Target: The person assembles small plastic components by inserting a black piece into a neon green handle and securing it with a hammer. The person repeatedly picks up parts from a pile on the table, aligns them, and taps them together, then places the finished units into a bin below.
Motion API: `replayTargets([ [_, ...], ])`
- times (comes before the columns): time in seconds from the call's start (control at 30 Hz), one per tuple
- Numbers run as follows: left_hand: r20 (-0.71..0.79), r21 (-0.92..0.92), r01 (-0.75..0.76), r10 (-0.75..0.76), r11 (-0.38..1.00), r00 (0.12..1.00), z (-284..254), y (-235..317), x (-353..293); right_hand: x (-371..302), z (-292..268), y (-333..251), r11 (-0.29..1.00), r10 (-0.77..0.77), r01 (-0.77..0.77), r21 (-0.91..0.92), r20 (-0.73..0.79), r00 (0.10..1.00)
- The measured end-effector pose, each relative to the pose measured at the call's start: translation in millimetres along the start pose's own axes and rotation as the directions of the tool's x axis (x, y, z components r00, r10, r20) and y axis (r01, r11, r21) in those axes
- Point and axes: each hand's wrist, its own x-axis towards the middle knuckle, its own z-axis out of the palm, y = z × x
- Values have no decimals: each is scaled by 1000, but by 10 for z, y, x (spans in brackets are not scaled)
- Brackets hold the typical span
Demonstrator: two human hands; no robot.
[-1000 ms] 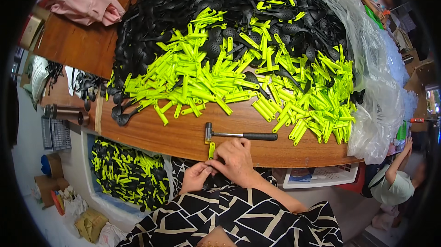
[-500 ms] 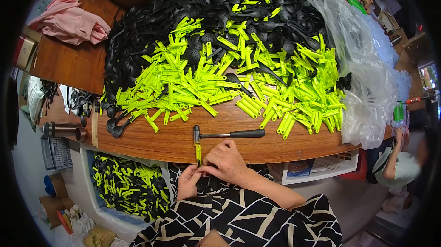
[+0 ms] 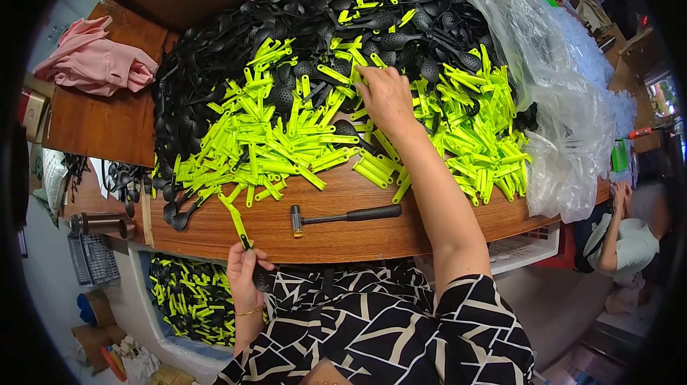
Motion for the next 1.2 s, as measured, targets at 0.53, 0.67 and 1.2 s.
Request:
replayTargets([
  [0.53,92,169,-5,-10,986,996,496,-22,225,-270,-342,-386,333,335,-437,836,328,883],
  [0.67,210,137,-33,4,990,978,712,-1,214,-878,-433,-1168,78,58,-575,814,572,818],
  [1.2,310,133,-33,-10,991,951,622,59,17,-1177,-539,-1699,280,56,-508,815,514,856],
])
